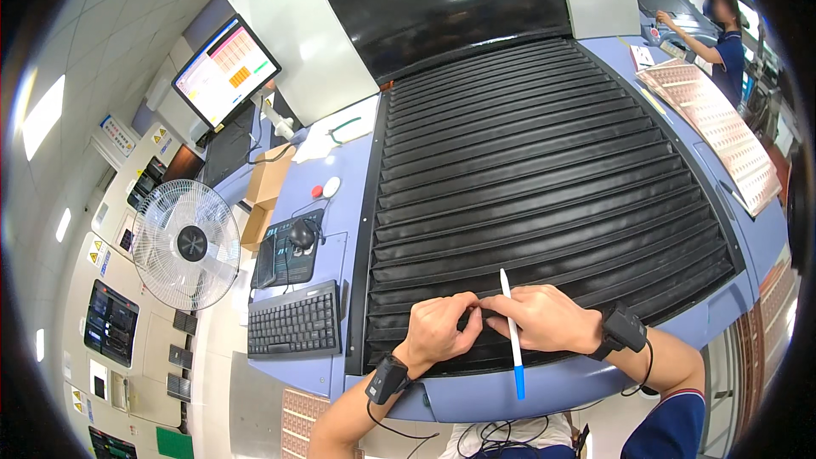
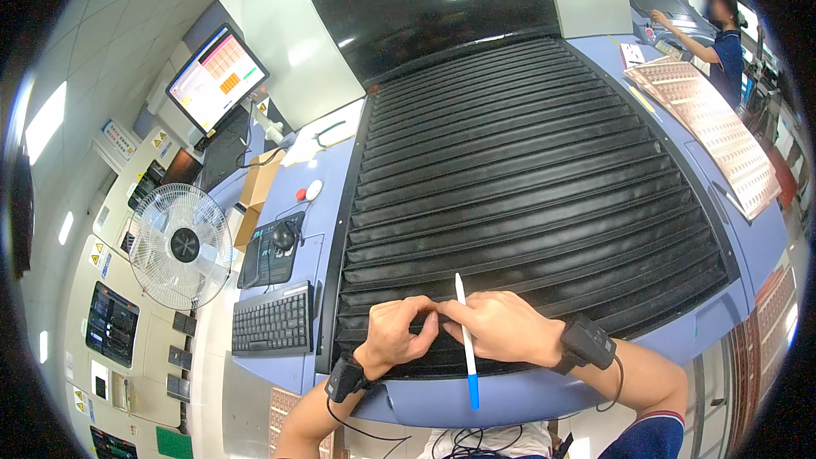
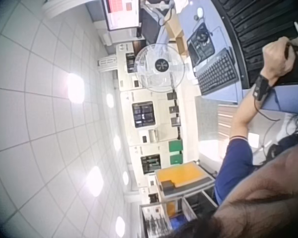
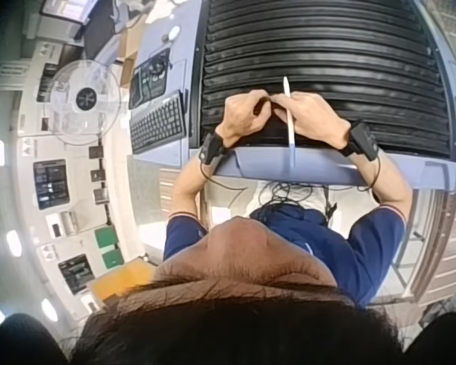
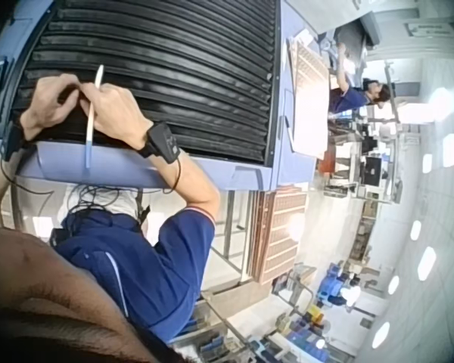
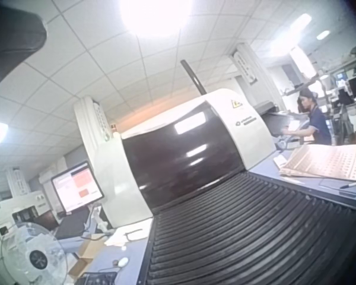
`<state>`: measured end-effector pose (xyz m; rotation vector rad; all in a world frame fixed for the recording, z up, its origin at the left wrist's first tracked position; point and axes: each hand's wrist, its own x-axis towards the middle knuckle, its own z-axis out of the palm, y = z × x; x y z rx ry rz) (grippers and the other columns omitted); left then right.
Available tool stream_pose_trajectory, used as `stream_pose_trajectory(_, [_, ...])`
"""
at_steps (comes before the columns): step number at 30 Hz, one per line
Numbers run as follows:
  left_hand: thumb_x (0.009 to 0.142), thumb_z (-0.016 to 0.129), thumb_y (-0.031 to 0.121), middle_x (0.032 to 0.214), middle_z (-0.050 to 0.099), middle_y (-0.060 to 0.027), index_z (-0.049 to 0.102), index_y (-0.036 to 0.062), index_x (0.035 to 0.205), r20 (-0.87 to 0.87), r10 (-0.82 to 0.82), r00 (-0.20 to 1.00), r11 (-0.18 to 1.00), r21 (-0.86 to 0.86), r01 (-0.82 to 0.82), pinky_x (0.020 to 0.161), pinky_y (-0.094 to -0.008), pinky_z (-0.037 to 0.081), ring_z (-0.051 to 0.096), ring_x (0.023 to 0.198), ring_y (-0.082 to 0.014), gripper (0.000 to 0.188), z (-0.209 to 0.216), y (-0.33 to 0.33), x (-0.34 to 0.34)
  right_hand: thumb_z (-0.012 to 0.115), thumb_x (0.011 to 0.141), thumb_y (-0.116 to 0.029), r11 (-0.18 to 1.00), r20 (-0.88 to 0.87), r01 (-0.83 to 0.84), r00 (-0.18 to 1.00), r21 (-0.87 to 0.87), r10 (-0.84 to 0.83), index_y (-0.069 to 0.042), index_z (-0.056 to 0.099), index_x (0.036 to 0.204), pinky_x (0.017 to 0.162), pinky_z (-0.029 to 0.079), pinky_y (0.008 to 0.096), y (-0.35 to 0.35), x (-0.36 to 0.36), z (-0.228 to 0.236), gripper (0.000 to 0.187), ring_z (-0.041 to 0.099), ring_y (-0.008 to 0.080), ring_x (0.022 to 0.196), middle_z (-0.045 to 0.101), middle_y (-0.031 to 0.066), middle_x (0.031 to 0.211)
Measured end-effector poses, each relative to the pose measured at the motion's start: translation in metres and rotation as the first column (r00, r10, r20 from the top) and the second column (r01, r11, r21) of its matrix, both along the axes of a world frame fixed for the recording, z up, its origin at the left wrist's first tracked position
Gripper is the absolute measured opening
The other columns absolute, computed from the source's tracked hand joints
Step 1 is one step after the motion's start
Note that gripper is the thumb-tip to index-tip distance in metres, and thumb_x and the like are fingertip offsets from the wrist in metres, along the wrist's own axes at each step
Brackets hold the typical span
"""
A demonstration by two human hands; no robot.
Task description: Inspecting and marking electronic circuit board panels using a blue pen on an inspection workstation.
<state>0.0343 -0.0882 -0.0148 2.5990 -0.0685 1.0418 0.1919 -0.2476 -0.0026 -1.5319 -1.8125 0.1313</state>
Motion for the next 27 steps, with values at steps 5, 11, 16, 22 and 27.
stream_pose_trajectory(5, [0.078,0.075,0.003,0.072,0.070,-0.0075,0.067,0.0034,0.093,0.020,0.002,1.000,1.000,-0.004,-0.002,0.053,-0.0314,0.053,0.068,0.057,-0.0224,0.017,0.005,0.004,-0.001,0.073,0.090,-0.018,0.999,-0.001,0.013,1.000,0.031,-0.013,-0.005,0.064,0.116,0.060,0.055,0.0456,0.001,0.002,-0.001,0.031,0.068,0.0347,0.069,0.067,0.0144,0.075])
stream_pose_trajectory(11, [0.079,0.076,0.000,0.071,0.071,-0.0074,0.068,0.0042,0.087,0.101,0.124,0.987,0.989,-0.096,-0.114,0.054,-0.0295,0.055,0.070,0.058,-0.0207,0.012,0.005,0.018,0.000,0.072,0.090,-0.018,0.998,0.010,0.042,0.999,0.050,-0.043,-0.006,0.063,0.115,0.061,0.055,0.0460,0.000,0.006,0.000,0.030,0.067,0.0350,0.068,0.066,0.0142,0.073])
stream_pose_trajectory(16, [0.081,0.076,0.001,0.068,0.069,-0.0069,0.066,0.0042,0.090,0.127,0.175,0.976,0.981,-0.111,-0.162,0.053,-0.0296,0.054,0.069,0.056,-0.0212,0.014,0.004,0.026,-0.001,0.073,0.090,-0.016,0.993,0.010,0.088,0.996,0.077,-0.089,-0.004,0.065,0.113,0.061,0.055,0.0437,0.000,0.010,0.005,0.027,0.068,0.0343,0.068,0.067,0.0148,0.073])
stream_pose_trajectory(22, [0.085,0.074,0.005,0.069,0.070,-0.0085,0.065,0.0044,0.091,0.086,0.329,0.941,0.936,-0.166,-0.312,0.056,-0.0290,0.056,0.072,0.061,-0.0220,0.011,0.014,0.045,-0.004,0.073,0.089,-0.014,0.985,-0.007,0.160,0.987,0.059,-0.159,-0.004,0.066,0.113,0.064,0.057,0.0441,0.001,0.023,0.012,0.027,0.069,0.0355,0.070,0.068,0.0164,0.075])
stream_pose_trajectory(27, [0.087,0.072,0.007,0.071,0.071,-0.0096,0.063,0.0040,0.090,-0.058,0.469,0.881,0.846,-0.256,-0.467,0.061,-0.0302,0.058,0.074,0.066,-0.0232,0.010,0.025,0.064,-0.009,0.073,0.090,-0.013,0.958,-0.082,0.264,0.963,0.116,-0.255,-0.003,0.068,0.111,0.067,0.058,0.0431,0.003,0.043,0.009,0.024,0.071,0.0377,0.075,0.071,0.0199,0.083])
